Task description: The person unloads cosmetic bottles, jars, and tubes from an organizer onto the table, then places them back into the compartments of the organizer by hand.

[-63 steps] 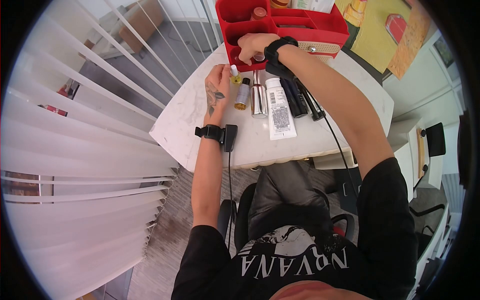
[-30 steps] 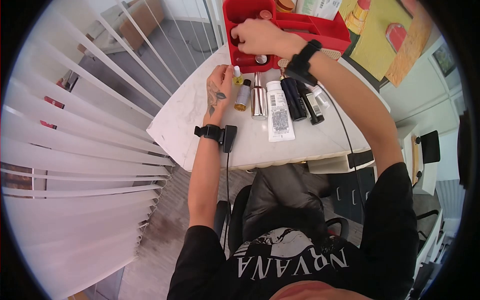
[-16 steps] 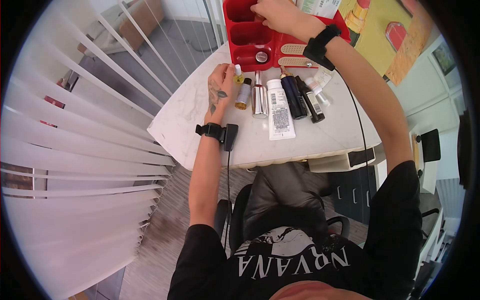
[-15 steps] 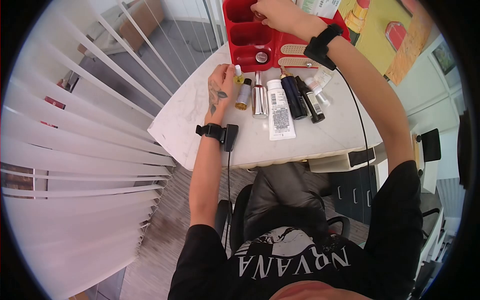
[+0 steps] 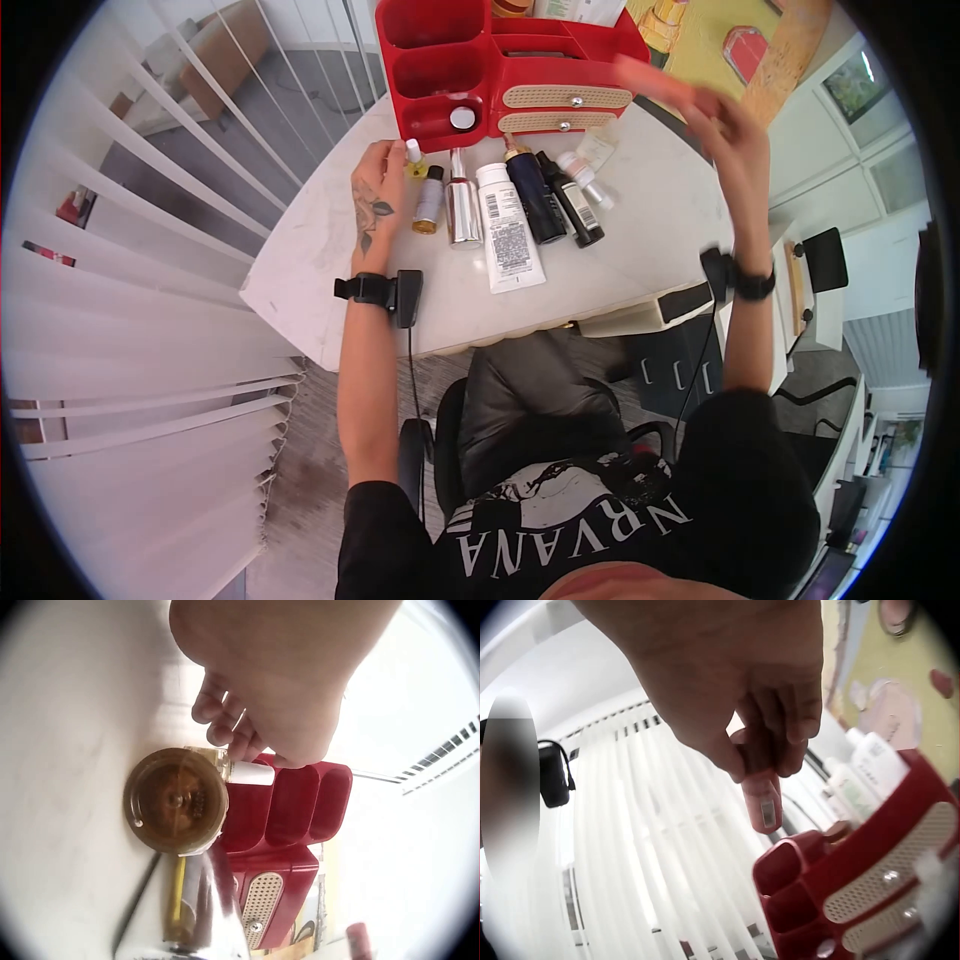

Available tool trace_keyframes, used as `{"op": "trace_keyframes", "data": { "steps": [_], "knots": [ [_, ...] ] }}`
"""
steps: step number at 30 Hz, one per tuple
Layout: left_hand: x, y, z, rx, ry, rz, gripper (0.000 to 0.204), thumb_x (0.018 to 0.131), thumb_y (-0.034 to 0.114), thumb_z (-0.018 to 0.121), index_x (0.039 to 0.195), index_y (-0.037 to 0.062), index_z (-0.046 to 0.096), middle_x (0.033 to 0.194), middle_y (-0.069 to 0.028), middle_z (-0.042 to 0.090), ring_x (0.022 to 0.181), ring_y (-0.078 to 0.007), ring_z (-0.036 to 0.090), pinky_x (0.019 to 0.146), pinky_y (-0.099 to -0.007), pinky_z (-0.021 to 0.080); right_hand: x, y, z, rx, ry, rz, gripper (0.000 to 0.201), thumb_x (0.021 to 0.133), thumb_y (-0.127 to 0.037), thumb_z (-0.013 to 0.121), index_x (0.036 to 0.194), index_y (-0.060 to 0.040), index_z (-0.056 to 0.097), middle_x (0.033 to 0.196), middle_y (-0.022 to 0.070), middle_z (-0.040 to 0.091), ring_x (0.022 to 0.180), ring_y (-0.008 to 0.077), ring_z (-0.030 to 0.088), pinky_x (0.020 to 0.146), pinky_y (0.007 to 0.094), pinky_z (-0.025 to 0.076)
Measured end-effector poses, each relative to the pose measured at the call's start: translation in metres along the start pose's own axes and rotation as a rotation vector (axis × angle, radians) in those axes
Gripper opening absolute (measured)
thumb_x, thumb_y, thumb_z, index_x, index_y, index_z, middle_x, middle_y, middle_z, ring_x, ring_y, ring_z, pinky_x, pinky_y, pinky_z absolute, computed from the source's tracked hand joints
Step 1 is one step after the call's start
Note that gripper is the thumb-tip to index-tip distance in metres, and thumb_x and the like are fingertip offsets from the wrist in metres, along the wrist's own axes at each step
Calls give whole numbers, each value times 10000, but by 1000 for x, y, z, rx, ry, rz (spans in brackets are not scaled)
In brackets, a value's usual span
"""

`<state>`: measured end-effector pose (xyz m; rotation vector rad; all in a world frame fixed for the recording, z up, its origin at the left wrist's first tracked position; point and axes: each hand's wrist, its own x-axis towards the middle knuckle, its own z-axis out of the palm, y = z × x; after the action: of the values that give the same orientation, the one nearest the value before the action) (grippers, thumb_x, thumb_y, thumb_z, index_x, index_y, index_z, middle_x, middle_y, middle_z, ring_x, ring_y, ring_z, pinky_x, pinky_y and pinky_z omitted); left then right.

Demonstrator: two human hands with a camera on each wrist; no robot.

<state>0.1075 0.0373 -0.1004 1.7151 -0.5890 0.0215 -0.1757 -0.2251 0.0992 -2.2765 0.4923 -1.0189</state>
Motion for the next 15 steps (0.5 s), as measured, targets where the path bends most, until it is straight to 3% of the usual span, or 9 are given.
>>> {"op": "trace_keyframes", "data": {
  "steps": [1,3,5,9,11,13,15],
  "knots": [
    [-1,3,0,52,-8,-16,342,1045,282,558,1032,-30,698,897,-150,697,817,-245,664,770,-357,508,-17,27,-11,33,20,141,353,944,-266,746,1163,10,728,832,21,695,747,63,606,608,219,430],
    [-1,3,2,46,3,-8,347,1044,286,559,1030,-33,694,888,-147,692,807,-247,655,766,-358,504,-47,94,-18,-14,37,275,300,941,-234,742,1128,0,745,797,11,698,719,60,610,587,223,422],
    [0,5,2,95,-2,12,343,1041,282,561,1029,-36,690,882,-148,687,799,-251,649,762,-354,500,-64,118,-13,-171,-80,345,277,917,-248,771,1070,-16,764,742,25,687,685,77,621,613,240,464],
    [2,3,1,65,-13,39,340,1039,278,559,1023,-37,686,865,-143,673,785,-242,637,756,-349,496,-76,159,14,-253,-159,240,306,890,-246,786,1043,18,756,815,85,728,721,141,665,661,302,515],
    [-1,9,0,54,-14,0,337,1039,276,557,1012,-35,683,848,-135,658,775,-228,625,748,-342,491,-71,154,20,-283,-185,162,320,882,-248,794,1037,29,754,876,104,750,766,155,688,675,323,524],
    [-1,8,-1,66,-21,16,339,1043,281,558,1009,-33,681,841,-130,651,778,-215,622,745,-337,488,-59,134,22,-516,-415,160,324,864,-251,802,1013,33,753,932,116,762,789,197,699,726,354,547],
    [-2,8,-2,48,-21,-29,344,1049,287,555,1016,-33,678,838,-128,651,780,-216,624,742,-334,487,-38,135,12,-464,-288,128,327,860,-275,803,988,22,756,945,131,759,779,227,703,741,366,556]
  ]
}}
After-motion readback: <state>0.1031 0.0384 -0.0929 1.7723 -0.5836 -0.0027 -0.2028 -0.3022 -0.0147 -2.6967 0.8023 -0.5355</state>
